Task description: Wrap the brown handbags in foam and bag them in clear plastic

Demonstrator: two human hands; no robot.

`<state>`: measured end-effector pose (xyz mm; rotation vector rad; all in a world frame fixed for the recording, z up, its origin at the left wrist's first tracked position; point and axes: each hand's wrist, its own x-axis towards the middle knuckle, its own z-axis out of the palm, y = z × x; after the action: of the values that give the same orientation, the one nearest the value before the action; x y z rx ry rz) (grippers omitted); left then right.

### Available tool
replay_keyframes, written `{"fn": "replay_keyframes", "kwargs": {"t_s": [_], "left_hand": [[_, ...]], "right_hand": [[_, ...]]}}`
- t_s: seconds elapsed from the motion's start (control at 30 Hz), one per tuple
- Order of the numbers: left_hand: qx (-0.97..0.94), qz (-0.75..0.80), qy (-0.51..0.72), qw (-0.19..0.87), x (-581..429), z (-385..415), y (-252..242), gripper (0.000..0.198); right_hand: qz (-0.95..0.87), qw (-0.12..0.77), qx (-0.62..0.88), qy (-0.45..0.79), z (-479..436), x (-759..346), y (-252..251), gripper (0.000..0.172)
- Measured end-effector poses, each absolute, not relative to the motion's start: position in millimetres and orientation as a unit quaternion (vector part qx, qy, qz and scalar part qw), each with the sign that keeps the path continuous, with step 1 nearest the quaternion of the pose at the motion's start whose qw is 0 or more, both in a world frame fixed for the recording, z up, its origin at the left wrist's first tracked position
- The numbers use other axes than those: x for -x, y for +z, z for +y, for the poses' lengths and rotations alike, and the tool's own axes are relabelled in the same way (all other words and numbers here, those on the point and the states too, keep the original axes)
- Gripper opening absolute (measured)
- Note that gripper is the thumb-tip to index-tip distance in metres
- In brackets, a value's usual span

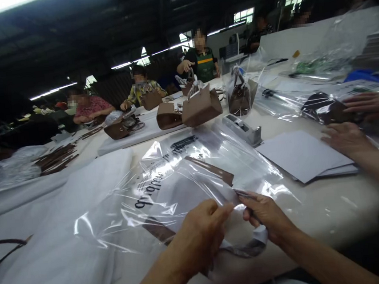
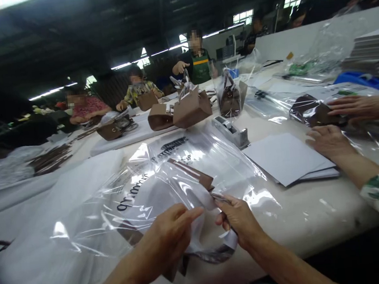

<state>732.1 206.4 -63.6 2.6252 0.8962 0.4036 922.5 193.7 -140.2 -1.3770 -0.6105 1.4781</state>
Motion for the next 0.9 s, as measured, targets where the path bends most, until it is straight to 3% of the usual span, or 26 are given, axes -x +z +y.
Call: {"fn": "replay_keyframes", "kwargs": {"t_s": [0.17, 0.27, 0.3, 0.4, 0.43, 0.63, 0.77, 0.9], "left_hand": [[-0.865, 0.452, 0.209, 0.058, -724, 216, -53, 0.06], [-0.85, 0.508, 0.135, -0.038, -748, 244, -50, 0.08], [-0.84, 0.53, 0.101, -0.057, -758, 256, -49, 0.075], [-0.82, 0.568, 0.036, -0.071, -784, 284, -48, 0.028], [-0.82, 0.567, 0.03, -0.068, -791, 288, -47, 0.023], [-0.885, 0.458, 0.051, -0.063, -824, 261, -46, 0.018], [-0.831, 0.529, 0.04, -0.165, -805, 278, -47, 0.056], [-0.806, 0.557, 0.014, -0.2, -773, 305, -36, 0.042]], "right_hand": [[-0.273, 0.473, 0.57, 0.614, 190, -916, -143, 0.055], [-0.289, 0.468, 0.558, 0.621, 189, -915, -139, 0.058], [-0.293, 0.464, 0.558, 0.623, 188, -914, -138, 0.058], [-0.302, 0.454, 0.565, 0.619, 186, -912, -133, 0.058], [-0.305, 0.453, 0.566, 0.617, 185, -911, -131, 0.057], [-0.311, 0.449, 0.561, 0.622, 189, -897, -127, 0.042], [-0.312, 0.444, 0.544, 0.64, 194, -894, -132, 0.051], [-0.306, 0.435, 0.546, 0.647, 195, -899, -138, 0.059]]}}
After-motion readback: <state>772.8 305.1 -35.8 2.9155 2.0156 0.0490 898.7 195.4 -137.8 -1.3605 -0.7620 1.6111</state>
